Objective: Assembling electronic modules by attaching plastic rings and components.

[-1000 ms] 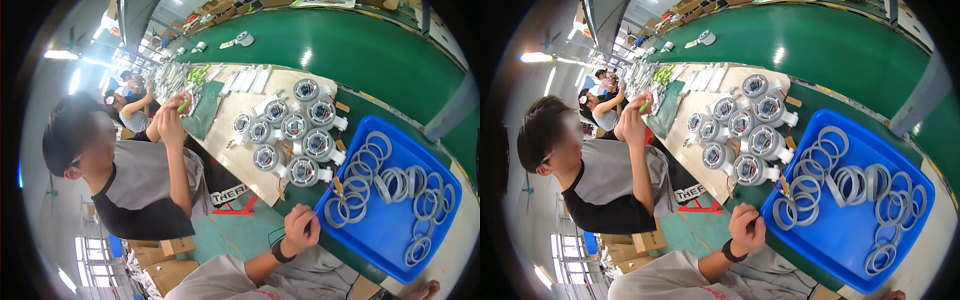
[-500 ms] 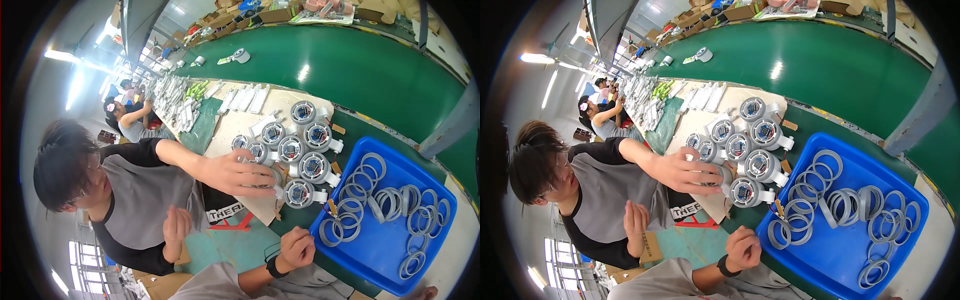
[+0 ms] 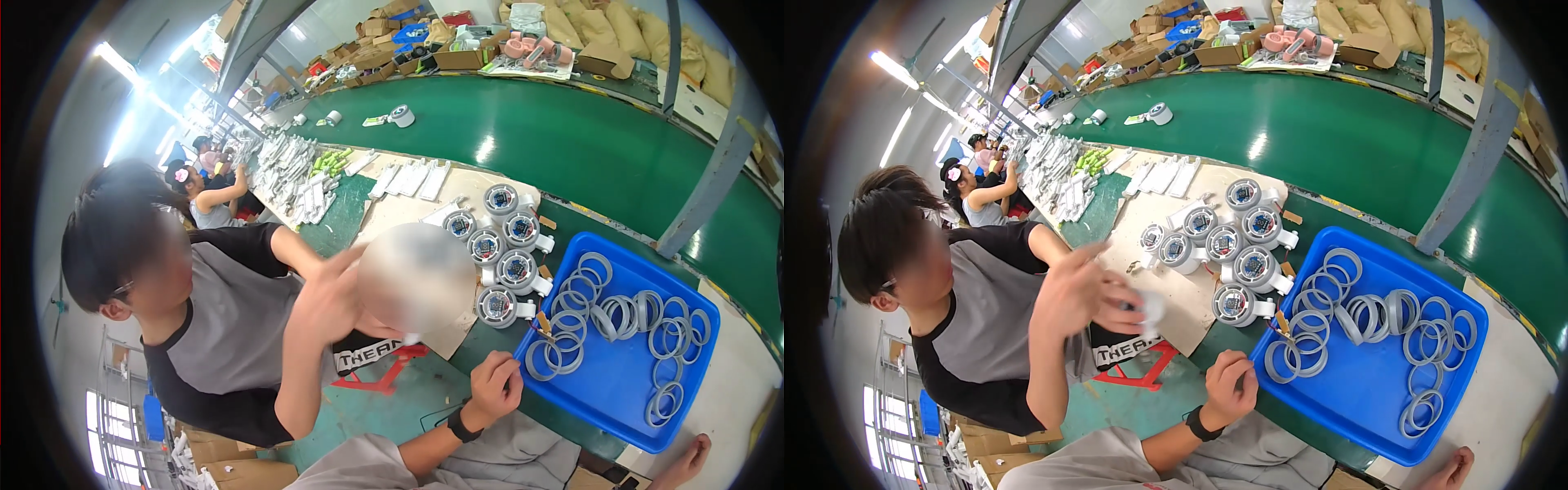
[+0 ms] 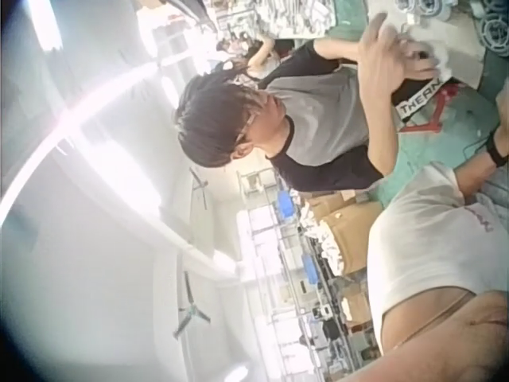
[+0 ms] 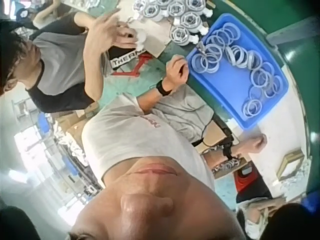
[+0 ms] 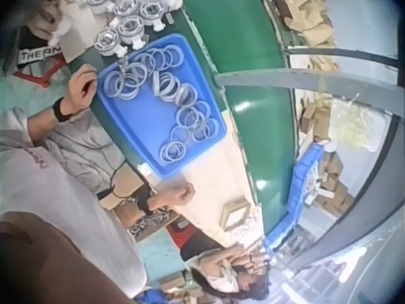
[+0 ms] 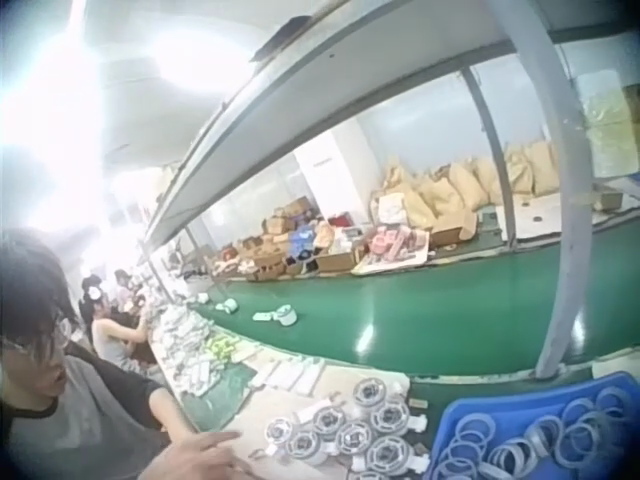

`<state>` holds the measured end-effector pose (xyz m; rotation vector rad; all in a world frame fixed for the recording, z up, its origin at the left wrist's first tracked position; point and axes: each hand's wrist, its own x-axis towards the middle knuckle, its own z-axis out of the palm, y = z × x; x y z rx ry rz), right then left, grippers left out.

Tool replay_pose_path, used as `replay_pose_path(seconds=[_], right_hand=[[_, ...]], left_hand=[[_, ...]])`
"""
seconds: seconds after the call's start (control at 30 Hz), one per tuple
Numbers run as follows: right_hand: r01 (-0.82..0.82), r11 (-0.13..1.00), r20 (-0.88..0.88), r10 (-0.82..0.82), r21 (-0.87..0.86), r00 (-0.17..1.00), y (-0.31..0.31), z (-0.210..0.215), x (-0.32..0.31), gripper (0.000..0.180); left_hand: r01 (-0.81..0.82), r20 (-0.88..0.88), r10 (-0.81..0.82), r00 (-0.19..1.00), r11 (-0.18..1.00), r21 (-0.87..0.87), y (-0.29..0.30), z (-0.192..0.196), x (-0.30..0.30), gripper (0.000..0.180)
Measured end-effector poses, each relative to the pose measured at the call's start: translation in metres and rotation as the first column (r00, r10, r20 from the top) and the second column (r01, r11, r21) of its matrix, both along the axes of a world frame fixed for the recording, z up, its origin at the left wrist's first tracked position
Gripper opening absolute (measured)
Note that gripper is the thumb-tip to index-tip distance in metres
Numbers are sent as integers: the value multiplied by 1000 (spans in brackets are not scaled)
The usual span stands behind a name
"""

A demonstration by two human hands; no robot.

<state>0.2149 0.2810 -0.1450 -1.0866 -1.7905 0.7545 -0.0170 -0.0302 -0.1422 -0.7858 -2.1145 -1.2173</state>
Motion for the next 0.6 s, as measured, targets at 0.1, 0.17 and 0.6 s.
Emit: replay_pose_path(seconds=[0.1,0.17,0.6], right_hand=[[32,999,-9,-32,21,999,-12,16,-11,18],[33,999,-30,-34,-20,999,-12,18,-11,17],[-78,997,-179,74,-15,981,18,-23,11,23]], left_hand=[[16,-15,-16,1000,1000,17,1,-4,-2,22],[25,-9,-25,1000,1000,19,3,-7,-2,22],[12,19,-12,1000,1000,-4,3,0,2,21]])
